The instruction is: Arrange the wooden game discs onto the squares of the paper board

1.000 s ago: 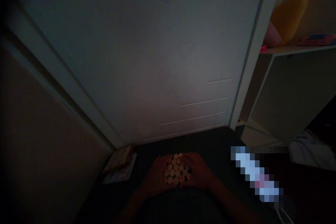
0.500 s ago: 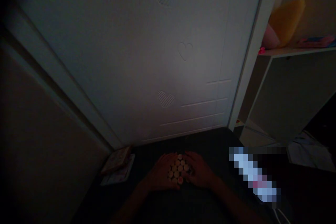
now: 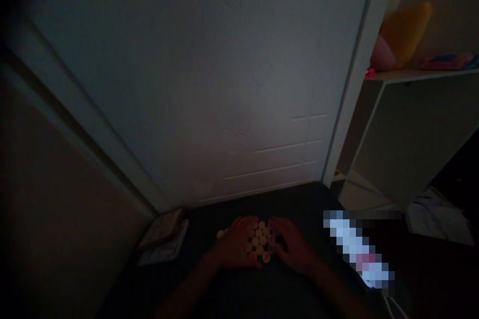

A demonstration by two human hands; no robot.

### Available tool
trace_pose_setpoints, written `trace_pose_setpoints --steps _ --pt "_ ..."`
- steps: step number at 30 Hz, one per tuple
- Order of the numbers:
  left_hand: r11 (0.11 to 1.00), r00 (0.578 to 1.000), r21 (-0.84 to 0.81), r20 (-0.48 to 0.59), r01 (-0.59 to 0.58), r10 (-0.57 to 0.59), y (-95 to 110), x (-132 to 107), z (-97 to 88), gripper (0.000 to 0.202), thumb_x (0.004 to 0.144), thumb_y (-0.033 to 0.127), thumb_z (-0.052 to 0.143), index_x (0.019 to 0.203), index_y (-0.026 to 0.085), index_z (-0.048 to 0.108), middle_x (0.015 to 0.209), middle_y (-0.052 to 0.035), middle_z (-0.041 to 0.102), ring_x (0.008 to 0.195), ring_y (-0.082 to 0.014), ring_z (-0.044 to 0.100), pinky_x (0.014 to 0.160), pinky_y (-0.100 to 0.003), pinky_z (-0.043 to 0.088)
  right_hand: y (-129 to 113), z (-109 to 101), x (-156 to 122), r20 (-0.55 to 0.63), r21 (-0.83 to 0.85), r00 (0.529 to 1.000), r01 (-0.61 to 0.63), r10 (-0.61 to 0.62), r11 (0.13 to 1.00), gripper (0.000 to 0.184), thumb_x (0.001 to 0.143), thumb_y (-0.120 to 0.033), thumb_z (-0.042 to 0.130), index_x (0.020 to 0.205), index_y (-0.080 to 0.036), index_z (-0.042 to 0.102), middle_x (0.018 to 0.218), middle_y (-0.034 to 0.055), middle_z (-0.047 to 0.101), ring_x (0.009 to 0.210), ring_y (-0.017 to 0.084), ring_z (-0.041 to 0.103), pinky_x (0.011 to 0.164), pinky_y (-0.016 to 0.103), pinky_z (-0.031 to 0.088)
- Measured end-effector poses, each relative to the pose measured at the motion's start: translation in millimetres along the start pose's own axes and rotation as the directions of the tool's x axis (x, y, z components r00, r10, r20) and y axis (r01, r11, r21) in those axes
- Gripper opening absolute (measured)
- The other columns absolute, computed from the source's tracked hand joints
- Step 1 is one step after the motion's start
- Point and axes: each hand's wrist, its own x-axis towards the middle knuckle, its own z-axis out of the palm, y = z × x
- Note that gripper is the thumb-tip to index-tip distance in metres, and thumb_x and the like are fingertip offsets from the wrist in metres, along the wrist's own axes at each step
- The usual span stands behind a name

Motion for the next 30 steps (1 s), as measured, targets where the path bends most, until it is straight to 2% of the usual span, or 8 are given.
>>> trace_pose_setpoints --steps 8,13,19,21,24,26,28,30 --pt "1.000 0.999 0.028 0.032 0.005 -0.005 8.0 3.2 2.8 0.122 0.062 0.077 0.076 0.159 0.022 0.026 0.162 -0.0142 0.036 0.149 -0.0365 0.033 0.124 -0.058 0.020 7.6 -14.4 -40.6 0.009 -0.075 0.999 -0.035 0.036 0.997 0.069 0.090 -0.051 0.067 0.152 -0.031 0.045 0.153 0.0105 0.048 0.139 0.033 0.046 0.115 0.052 0.040" --pt "0.999 1.000 0.034 0.003 -0.012 0.012 13.3 9.2 8.3 0.117 0.061 0.074 0.079 0.157 0.026 0.031 0.160 -0.0126 0.040 0.148 -0.0384 0.035 0.123 -0.060 0.019 8.4 -10.2 -42.6 -0.039 -0.101 0.999 -0.026 0.022 0.995 0.057 0.088 -0.040 0.071 0.142 -0.032 0.056 0.135 0.0091 0.063 0.125 0.031 0.057 0.108 0.050 0.047" --pt "0.999 0.999 0.046 -0.044 -0.020 0.022 18.2 5.1 5.7 0.122 0.060 0.070 0.082 0.158 0.024 0.027 0.160 -0.0123 0.041 0.148 -0.0373 0.035 0.123 -0.061 0.021 1.7 -6.7 -38.1 -0.079 -0.102 0.996 0.033 -0.041 0.994 0.045 0.088 -0.029 0.069 0.133 -0.032 0.062 0.123 0.0072 0.069 0.115 0.028 0.063 0.100 0.045 0.052" --pt "0.999 0.995 0.048 -0.100 -0.022 0.027 15.8 -8.7 -0.2 0.114 0.066 0.066 0.080 0.159 0.026 0.026 0.161 -0.0115 0.039 0.148 -0.0360 0.035 0.123 -0.061 0.022 0.7 -6.1 -38.0 -0.089 -0.101 0.995 0.033 -0.042 0.994 0.042 0.089 -0.028 0.068 0.131 -0.032 0.063 0.122 0.0069 0.069 0.114 0.027 0.064 0.099 0.044 0.052" --pt "0.997 0.974 0.051 -0.224 0.052 -0.040 1.4 -44.4 -6.2 0.084 0.085 0.055 0.069 0.157 0.031 0.032 0.162 -0.0086 0.038 0.148 -0.0327 0.036 0.123 -0.059 0.026 2.4 -4.8 -39.1 -0.122 -0.106 0.992 0.021 -0.034 0.994 0.038 0.090 -0.028 0.066 0.127 -0.031 0.064 0.120 0.0075 0.070 0.112 0.027 0.064 0.098 0.044 0.053" --pt "0.988 0.936 0.022 -0.323 0.155 -0.140 -13.5 -73.6 -4.6 0.072 0.092 0.048 0.064 0.155 0.030 0.035 0.161 -0.0098 0.039 0.147 -0.0323 0.038 0.120 -0.058 0.032 4.5 -4.1 -40.0 -0.134 -0.119 0.991 0.012 -0.028 0.993 0.036 0.090 -0.029 0.066 0.126 -0.030 0.065 0.120 0.0084 0.070 0.112 0.028 0.064 0.098 0.045 0.052" --pt "0.964 0.877 -0.022 -0.411 0.266 -0.251 -27.9 -101.5 0.8 0.062 0.096 0.040 0.057 0.154 0.028 0.036 0.160 -0.0111 0.040 0.145 -0.0307 0.042 0.117 -0.056 0.038 6.3 -3.8 -40.6 -0.118 -0.136 0.993 0.009 -0.025 0.991 0.033 0.091 -0.030 0.065 0.124 -0.029 0.065 0.119 0.0089 0.070 0.112 0.028 0.064 0.098 0.046 0.052" --pt "0.947 0.849 -0.024 -0.436 0.320 -0.298 -37.6 -123.0 7.3 0.067 0.095 0.040 0.059 0.155 0.028 0.032 0.160 -0.0116 0.041 0.145 -0.0324 0.042 0.116 -0.058 0.038 7.2 -4.2 -40.4 -0.092 -0.150 0.995 0.011 -0.025 0.989 0.030 0.092 -0.030 0.064 0.121 -0.028 0.066 0.117 0.0089 0.071 0.110 0.029 0.064 0.098 0.048 0.051"
